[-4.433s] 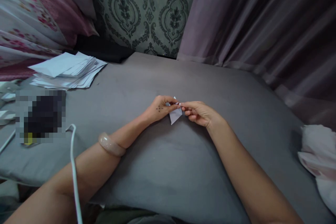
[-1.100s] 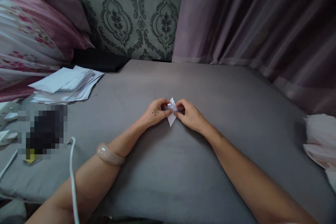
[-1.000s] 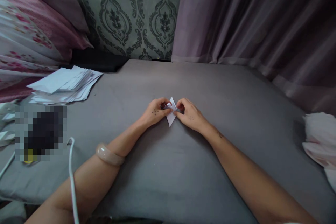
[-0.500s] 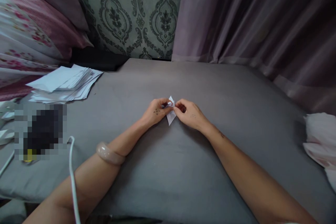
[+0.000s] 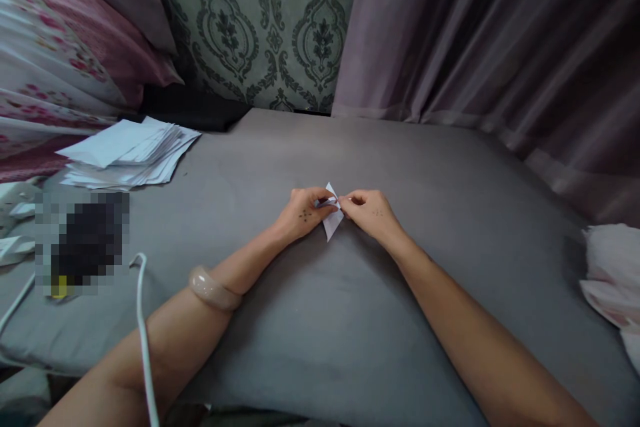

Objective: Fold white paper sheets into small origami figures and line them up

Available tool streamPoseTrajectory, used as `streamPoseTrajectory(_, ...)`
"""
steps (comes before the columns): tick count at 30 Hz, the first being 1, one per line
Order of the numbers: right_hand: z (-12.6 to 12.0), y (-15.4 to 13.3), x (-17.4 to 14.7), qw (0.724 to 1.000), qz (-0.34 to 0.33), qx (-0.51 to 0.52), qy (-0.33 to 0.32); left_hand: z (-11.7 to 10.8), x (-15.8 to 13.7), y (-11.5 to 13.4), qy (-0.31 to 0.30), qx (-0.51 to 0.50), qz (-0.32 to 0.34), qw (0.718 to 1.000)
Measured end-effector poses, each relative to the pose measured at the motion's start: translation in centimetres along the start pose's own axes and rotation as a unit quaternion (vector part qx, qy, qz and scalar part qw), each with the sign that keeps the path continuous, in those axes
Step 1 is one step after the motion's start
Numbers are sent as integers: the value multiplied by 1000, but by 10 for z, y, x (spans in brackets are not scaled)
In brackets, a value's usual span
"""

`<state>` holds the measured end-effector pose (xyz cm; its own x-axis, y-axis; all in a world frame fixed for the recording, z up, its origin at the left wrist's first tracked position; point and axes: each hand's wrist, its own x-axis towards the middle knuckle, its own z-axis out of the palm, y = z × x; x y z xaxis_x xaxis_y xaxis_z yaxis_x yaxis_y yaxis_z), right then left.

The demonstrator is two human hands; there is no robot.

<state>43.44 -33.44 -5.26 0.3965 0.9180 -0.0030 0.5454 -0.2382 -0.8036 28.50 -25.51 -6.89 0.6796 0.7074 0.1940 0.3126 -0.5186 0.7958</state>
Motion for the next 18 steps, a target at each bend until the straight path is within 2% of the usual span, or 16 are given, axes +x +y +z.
streamPoseTrajectory(7, -4, -6, -1, 978, 128, 156, -59, 1, 2, -7, -10, -22, -11, 1000)
streamPoseTrajectory(18, -6, -1, 2, 960, 163, 208, -97, 2, 2, -7, -5, -57, -14, 998)
